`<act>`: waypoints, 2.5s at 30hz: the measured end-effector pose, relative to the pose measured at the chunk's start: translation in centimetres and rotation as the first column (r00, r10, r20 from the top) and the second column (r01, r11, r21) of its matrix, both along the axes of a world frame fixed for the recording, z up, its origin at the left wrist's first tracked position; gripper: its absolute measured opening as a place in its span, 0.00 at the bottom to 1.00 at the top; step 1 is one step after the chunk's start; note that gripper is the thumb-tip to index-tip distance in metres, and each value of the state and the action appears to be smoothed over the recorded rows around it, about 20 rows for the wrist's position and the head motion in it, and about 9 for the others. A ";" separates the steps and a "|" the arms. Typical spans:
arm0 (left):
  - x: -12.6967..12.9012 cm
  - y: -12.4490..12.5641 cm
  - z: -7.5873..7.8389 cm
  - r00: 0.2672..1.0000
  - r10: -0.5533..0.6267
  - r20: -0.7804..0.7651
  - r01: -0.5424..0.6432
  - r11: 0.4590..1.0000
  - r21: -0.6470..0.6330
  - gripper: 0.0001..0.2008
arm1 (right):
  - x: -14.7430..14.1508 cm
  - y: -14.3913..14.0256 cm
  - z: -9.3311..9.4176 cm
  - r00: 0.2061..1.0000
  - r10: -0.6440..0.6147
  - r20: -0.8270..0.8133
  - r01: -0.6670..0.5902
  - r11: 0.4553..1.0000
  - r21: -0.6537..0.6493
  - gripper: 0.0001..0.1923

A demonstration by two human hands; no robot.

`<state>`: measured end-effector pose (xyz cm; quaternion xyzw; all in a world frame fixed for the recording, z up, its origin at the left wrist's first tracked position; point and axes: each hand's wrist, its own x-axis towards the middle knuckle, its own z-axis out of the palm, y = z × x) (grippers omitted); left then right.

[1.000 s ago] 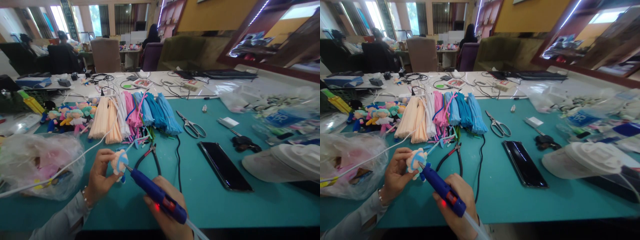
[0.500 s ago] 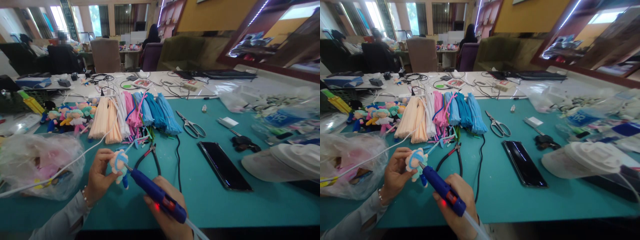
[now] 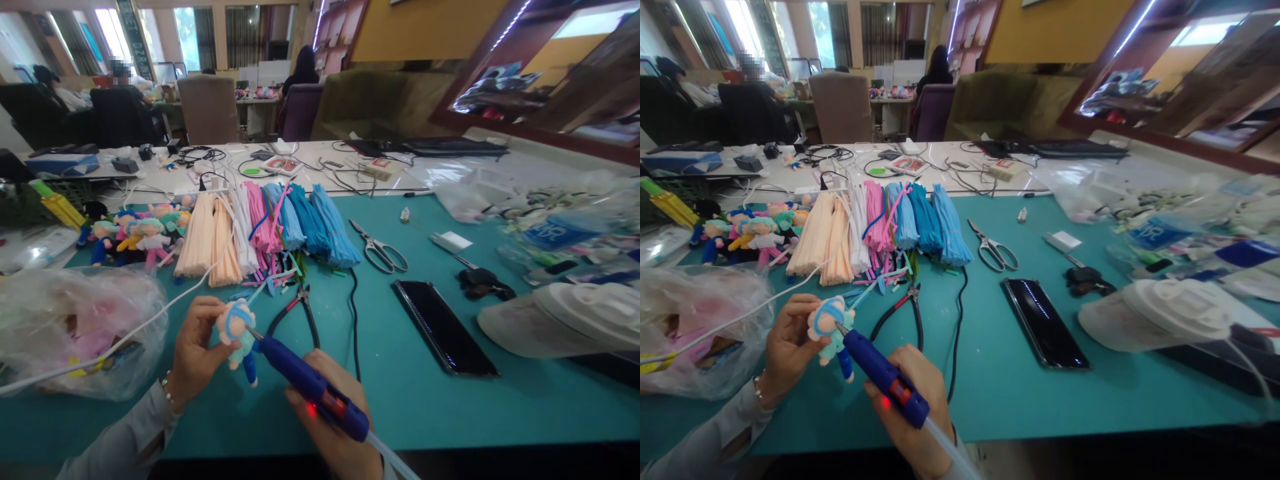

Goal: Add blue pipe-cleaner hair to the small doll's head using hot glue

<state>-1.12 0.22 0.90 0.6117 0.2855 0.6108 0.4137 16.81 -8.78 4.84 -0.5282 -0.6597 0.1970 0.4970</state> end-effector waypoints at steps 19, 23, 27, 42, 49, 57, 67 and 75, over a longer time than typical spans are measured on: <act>0.0 0.1 0.0 0.999 0.020 0.035 -0.018 0.999 -0.043 0.14 | 0.0 0.0 0.0 1.000 -0.001 0.020 0.001 1.000 0.002 0.10; 0.0 0.1 -0.1 0.999 0.021 0.044 -0.019 0.998 -0.057 0.14 | 0.0 0.1 -0.2 1.000 -0.003 0.023 0.004 1.000 -0.011 0.10; -0.1 0.2 -0.2 0.999 0.006 0.035 -0.004 0.999 -0.051 0.14 | 0.0 0.1 -0.3 0.999 -0.004 0.034 0.004 1.000 0.004 0.11; 0.0 0.2 0.0 0.998 0.051 0.020 -0.050 0.996 -0.075 0.16 | 0.0 0.1 -0.2 0.999 0.001 0.051 0.000 1.000 -0.010 0.11; -0.1 0.3 0.0 0.999 0.028 0.039 -0.026 0.998 -0.052 0.14 | -0.1 0.1 -0.2 0.999 0.005 0.050 -0.005 1.000 -0.002 0.11; -0.1 0.4 0.0 1.000 0.022 0.022 -0.021 0.999 -0.044 0.13 | 0.0 -0.1 -0.1 0.997 0.001 0.081 0.000 1.000 -0.007 0.11; -0.1 0.4 0.0 1.000 0.018 0.022 -0.017 0.999 -0.040 0.13 | 0.0 0.0 -0.3 0.995 -0.014 0.102 0.015 1.000 -0.010 0.13; -0.1 0.4 0.1 1.000 0.010 0.028 -0.009 0.999 -0.050 0.12 | 0.0 0.0 -0.4 0.994 -0.007 0.113 0.010 1.000 -0.027 0.11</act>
